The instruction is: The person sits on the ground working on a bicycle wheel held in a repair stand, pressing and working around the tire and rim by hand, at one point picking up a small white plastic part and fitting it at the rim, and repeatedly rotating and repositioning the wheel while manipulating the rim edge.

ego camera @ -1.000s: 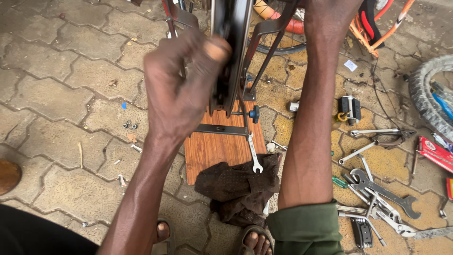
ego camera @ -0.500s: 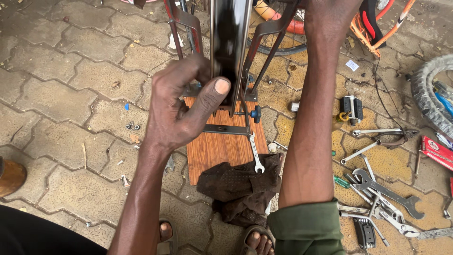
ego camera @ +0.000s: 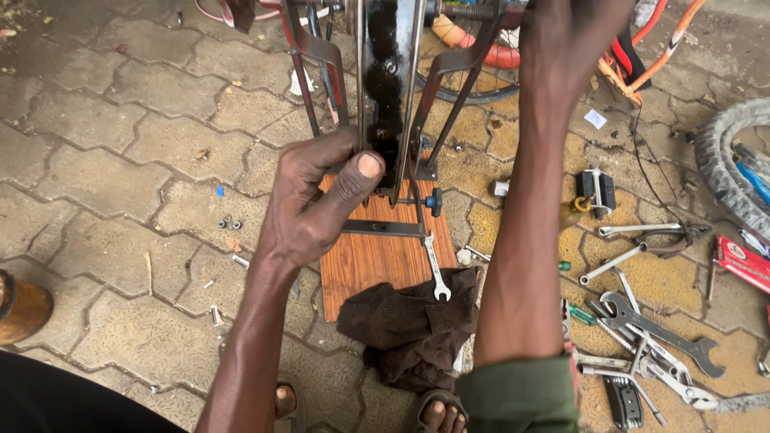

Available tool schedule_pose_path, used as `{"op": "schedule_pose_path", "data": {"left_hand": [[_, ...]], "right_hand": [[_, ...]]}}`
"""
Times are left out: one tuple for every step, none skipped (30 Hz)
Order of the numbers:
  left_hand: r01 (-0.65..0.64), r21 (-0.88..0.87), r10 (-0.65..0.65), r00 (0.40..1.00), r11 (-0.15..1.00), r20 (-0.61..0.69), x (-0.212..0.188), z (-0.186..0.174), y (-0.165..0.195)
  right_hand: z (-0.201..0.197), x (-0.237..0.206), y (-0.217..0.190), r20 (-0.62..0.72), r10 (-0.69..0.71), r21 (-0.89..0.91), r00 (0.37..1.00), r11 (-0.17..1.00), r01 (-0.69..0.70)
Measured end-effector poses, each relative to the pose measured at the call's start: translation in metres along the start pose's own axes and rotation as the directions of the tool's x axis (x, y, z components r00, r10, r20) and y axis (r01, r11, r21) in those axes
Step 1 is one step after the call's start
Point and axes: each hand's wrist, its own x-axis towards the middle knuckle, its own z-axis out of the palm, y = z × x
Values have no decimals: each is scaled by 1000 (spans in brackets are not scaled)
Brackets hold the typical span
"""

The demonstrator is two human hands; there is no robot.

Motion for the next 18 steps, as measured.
{"op": "schedule_pose_path", "data": {"left_hand": [[15, -2, -15, 1000, 1000, -2, 0, 0, 0], [32, -4, -32, 999, 999, -5, 0, 0, 0], [50, -6, -50, 999, 999, -10, 0, 0, 0], [57, 16, -57, 998, 998, -18, 1, 0, 0], [63, 37, -62, 998, 997, -28, 2, 1, 0], [71, 60, -69, 997, 996, -38, 3, 1, 1], [72, 56, -70, 997, 996, -36, 3, 1, 2], [67, 51, -65, 997, 996, -34, 4, 1, 3], [69, 46, -67, 997, 997, -32, 4, 1, 4], [78, 63, -76, 996, 995, -35, 4, 1, 6], [83, 79, -81, 996, 993, -37, 4, 0, 8], [83, 94, -80, 996, 992, -38, 5, 0, 9], [87, 77, -84, 996, 993, -38, 5, -1, 11], [92, 60, -90, 995, 994, -38, 5, -1, 13], [95, 44, -94, 995, 994, -38, 6, -2, 15], [92, 9, -92, 995, 996, -34, 6, -2, 16], [88, -26, -89, 996, 996, -29, 6, -2, 17], [83, -62, -84, 996, 995, -24, 7, -2, 18]], "right_hand": [[1, -6, -15, -1, 1, 2, 1000, 1000, -1], [1, -14, -30, 0, 3, 5, 1000, 1000, -3], [2, -26, -45, 2, 7, 8, 1000, 1000, -7], [3, -37, -59, 75, -11, 20, 997, 1000, 10], [5, -46, -71, 148, -31, 32, 988, 999, 27], [7, -56, -82, 195, -1, 9, 981, 1000, -1], [8, -66, -91, 241, 30, -16, 970, 1000, -27], [11, -72, -98, 258, 105, -80, 960, 993, -87], [13, -78, -103, 270, 121, 4, 955, 992, -127], [17, -84, -109, 286, 143, 86, 947, 981, -174], [20, -88, -113, 302, 160, 166, 940, 962, -217], [22, -91, -116, 298, 164, 156, 940, 964, -217], [23, -93, -119, 294, 171, 143, 940, 965, -221], [24, -94, -122, 291, 180, 130, 940, 966, -225], [25, -95, -124, 285, 181, 124, 941, 967, -223], [25, -96, -127, 277, 183, 118, 943, 968, -222], [26, -97, -129, 267, 185, 111, 946, 969, -221], [26, -96, -130, 257, 188, 120, 948, 967, -224]]}}
